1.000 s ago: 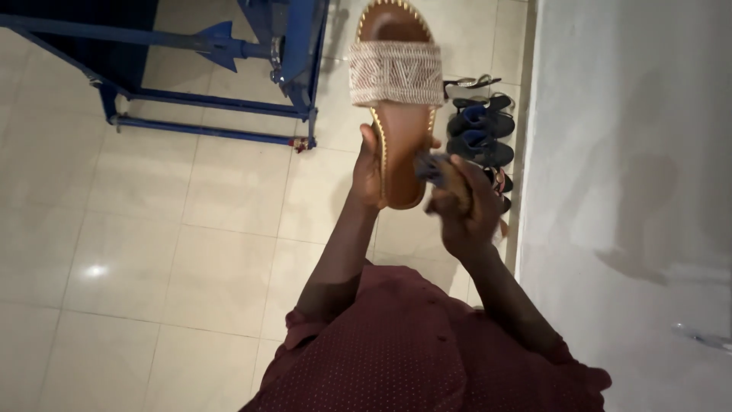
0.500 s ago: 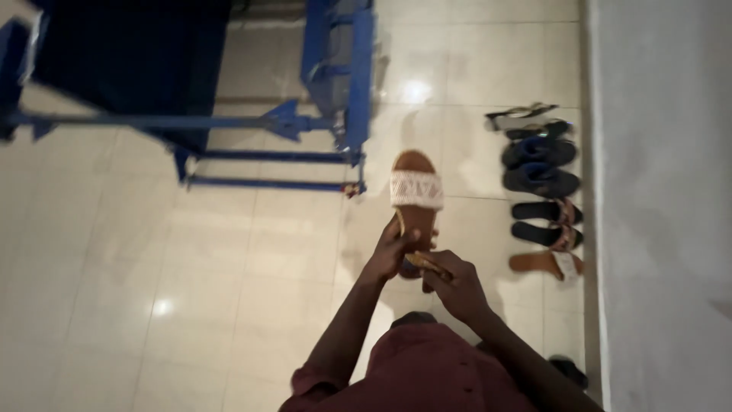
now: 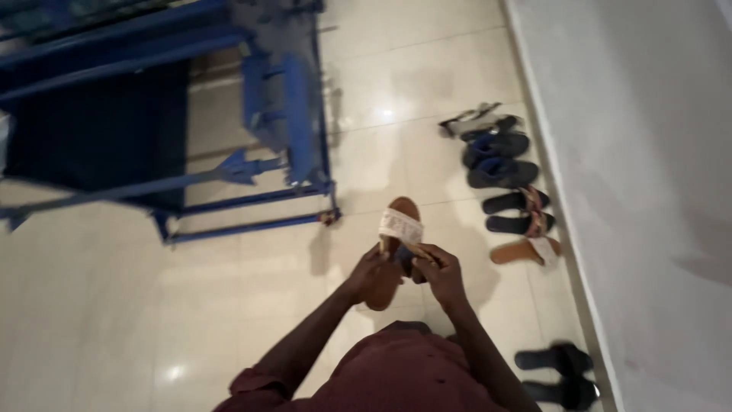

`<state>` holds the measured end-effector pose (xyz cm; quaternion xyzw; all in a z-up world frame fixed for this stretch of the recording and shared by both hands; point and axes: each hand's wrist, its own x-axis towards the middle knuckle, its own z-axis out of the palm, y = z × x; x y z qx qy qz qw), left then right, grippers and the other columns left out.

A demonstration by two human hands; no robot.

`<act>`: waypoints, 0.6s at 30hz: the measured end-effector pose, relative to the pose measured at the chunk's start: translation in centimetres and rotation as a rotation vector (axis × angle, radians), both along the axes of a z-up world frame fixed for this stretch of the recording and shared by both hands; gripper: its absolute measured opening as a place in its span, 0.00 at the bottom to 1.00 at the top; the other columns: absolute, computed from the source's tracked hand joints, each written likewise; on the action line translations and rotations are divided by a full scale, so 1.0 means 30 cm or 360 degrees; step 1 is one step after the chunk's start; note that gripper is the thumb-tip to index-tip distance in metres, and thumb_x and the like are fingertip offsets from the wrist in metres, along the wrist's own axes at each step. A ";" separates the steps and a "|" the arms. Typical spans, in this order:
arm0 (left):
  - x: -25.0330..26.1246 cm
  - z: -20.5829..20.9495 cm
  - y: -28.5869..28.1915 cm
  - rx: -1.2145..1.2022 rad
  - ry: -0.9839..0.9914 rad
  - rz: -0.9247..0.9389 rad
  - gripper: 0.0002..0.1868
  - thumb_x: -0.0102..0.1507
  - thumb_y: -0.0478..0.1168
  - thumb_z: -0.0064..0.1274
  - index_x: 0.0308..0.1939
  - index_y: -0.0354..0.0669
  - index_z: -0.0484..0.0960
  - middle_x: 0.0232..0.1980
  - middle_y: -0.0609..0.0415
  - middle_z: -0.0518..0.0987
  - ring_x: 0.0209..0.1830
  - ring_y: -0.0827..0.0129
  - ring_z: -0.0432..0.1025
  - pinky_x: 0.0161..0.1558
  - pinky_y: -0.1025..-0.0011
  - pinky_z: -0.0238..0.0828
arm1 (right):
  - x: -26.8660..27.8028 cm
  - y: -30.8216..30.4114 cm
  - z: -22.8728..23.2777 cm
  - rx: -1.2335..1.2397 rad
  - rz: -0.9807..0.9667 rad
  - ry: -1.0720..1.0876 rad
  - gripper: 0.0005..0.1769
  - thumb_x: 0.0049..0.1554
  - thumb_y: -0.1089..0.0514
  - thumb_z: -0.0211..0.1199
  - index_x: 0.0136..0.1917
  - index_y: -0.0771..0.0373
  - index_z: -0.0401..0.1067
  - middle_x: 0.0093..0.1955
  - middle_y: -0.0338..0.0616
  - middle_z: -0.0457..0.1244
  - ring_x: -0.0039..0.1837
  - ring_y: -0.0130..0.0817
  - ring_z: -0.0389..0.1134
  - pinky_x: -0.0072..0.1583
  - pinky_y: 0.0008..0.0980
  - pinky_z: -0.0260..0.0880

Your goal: The person is using a cloth to wipe and clean several different pairs of shoes and sandals kept on the floor.

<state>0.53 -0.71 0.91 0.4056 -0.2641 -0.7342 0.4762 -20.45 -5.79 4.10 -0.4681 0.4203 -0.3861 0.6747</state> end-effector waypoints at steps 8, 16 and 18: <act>-0.117 -0.136 -0.087 -0.0069 0.0376 0.0129 0.34 0.72 0.61 0.36 0.75 0.45 0.61 0.62 0.44 0.77 0.54 0.56 0.78 0.51 0.55 0.82 | -0.030 -0.022 0.038 0.0179 -0.0242 -0.0153 0.18 0.58 0.66 0.61 0.62 0.70 0.73 0.38 0.41 0.66 0.35 0.26 0.66 0.38 0.29 0.69; -0.221 -0.012 -0.029 -0.0027 0.0212 0.0134 0.27 0.73 0.52 0.38 0.69 0.37 0.65 0.58 0.41 0.78 0.49 0.50 0.78 0.45 0.52 0.82 | -0.083 0.041 -0.041 0.0130 -0.0408 -0.0121 0.19 0.59 0.65 0.61 0.64 0.70 0.73 0.41 0.44 0.67 0.36 0.26 0.66 0.37 0.28 0.69; -0.196 -0.057 -0.061 -0.0073 0.0138 0.0003 0.24 0.74 0.48 0.40 0.68 0.36 0.66 0.57 0.40 0.77 0.47 0.50 0.78 0.43 0.52 0.82 | -0.071 0.041 -0.031 0.0098 -0.0542 -0.0179 0.19 0.60 0.64 0.61 0.64 0.69 0.73 0.40 0.45 0.66 0.36 0.26 0.66 0.38 0.29 0.69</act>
